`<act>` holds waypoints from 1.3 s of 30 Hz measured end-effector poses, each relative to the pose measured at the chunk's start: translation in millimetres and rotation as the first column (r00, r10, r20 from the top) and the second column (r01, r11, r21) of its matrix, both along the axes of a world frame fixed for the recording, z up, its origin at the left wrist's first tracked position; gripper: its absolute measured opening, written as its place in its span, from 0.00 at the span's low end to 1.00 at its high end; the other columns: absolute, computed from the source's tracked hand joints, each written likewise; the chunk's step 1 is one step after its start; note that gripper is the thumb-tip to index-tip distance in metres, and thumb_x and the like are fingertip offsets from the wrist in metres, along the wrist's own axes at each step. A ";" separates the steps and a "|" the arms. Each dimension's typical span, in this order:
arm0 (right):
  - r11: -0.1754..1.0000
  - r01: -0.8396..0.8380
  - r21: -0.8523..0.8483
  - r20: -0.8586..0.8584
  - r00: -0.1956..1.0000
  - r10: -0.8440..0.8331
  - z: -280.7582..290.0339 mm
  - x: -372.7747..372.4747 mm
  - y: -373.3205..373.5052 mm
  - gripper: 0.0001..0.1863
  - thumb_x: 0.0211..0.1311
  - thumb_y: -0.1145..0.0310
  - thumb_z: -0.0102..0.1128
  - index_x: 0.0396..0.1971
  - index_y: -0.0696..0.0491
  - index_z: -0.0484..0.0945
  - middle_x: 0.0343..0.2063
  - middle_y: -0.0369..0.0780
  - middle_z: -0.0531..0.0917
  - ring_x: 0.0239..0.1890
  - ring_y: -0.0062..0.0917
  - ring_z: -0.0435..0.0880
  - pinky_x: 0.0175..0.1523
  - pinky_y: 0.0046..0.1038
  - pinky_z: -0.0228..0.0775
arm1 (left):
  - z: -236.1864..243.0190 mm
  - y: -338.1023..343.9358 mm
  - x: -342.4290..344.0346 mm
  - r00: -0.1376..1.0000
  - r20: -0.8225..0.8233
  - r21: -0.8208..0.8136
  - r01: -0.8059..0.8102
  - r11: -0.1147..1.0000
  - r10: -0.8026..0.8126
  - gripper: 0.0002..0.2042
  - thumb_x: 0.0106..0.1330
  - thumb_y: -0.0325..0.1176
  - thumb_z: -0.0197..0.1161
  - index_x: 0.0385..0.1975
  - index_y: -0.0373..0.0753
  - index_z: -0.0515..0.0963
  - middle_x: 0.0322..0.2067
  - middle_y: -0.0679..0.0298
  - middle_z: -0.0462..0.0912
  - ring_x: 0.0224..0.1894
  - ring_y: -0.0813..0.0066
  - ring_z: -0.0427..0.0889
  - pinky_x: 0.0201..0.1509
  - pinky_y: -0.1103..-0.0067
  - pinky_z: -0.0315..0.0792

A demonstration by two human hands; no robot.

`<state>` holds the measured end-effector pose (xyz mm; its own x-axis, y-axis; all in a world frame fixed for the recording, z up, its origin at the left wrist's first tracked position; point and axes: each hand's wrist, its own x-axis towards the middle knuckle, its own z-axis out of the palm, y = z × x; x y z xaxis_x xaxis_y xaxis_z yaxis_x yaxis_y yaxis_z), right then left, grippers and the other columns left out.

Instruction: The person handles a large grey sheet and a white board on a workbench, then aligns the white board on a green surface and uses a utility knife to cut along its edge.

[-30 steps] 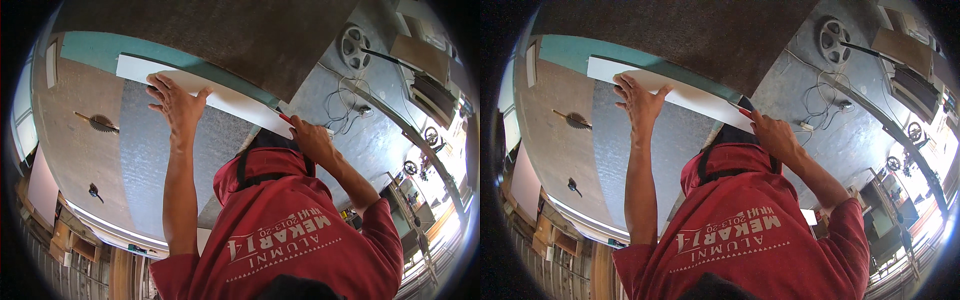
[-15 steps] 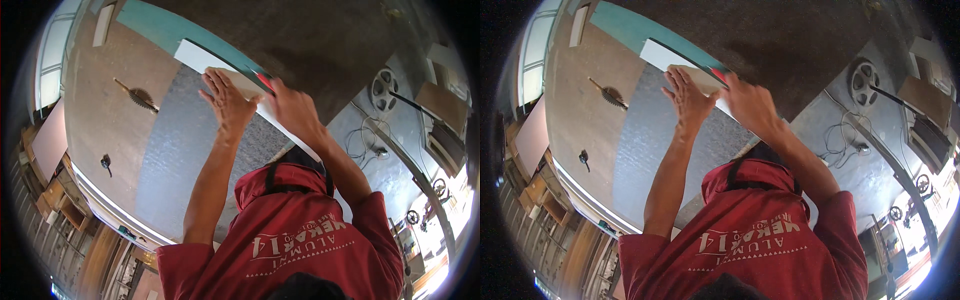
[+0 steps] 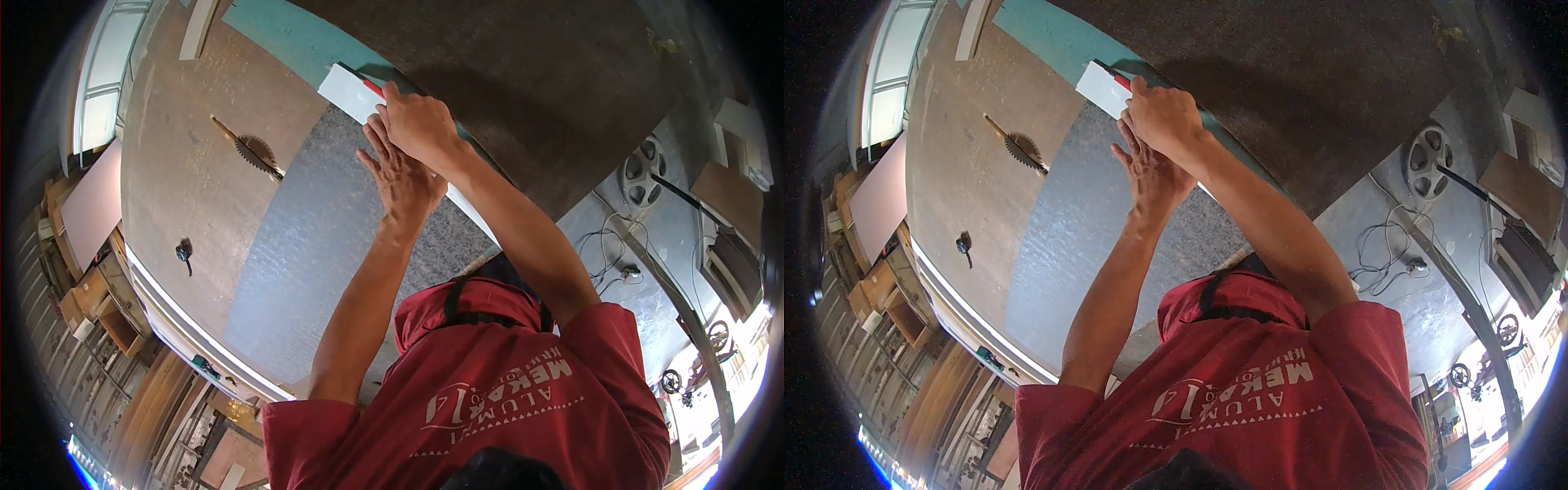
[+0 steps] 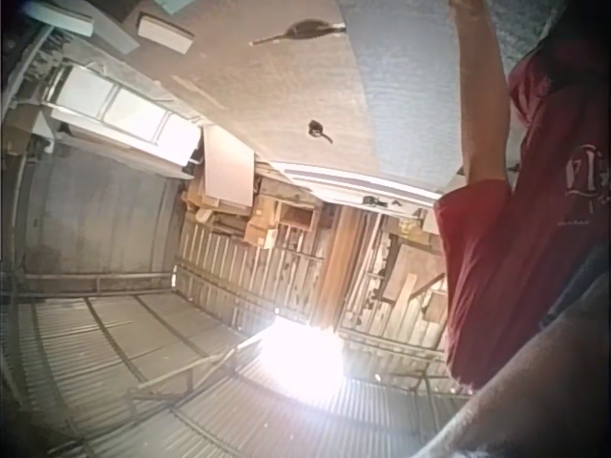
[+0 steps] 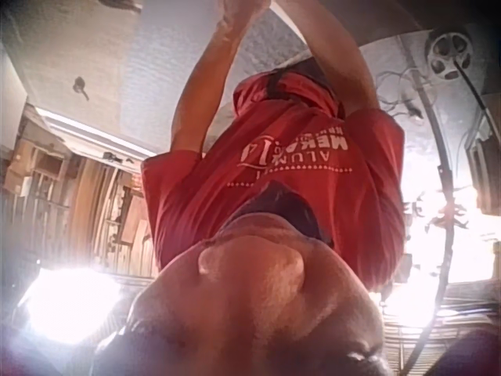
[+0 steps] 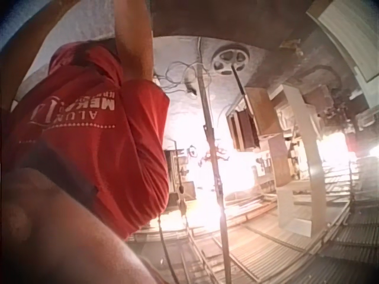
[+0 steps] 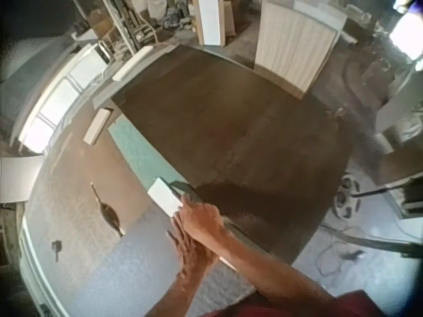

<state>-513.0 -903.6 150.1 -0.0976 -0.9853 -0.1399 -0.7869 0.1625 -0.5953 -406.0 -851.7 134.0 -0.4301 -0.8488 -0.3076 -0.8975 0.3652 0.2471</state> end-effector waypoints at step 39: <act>0.883 0.062 0.466 -0.075 0.997 -0.030 50.1 -73.4 265.1 0.12 0.73 0.64 0.55 0.45 0.54 0.66 0.21 0.48 0.82 0.24 0.49 0.83 0.29 0.48 0.73 | 18.1 -2.7 -12.0 0.997 0.064 0.035 -0.035 0.999 0.033 0.66 0.48 0.58 0.79 0.72 0.20 0.41 0.74 0.32 0.38 0.78 0.36 0.36 0.73 0.38 0.42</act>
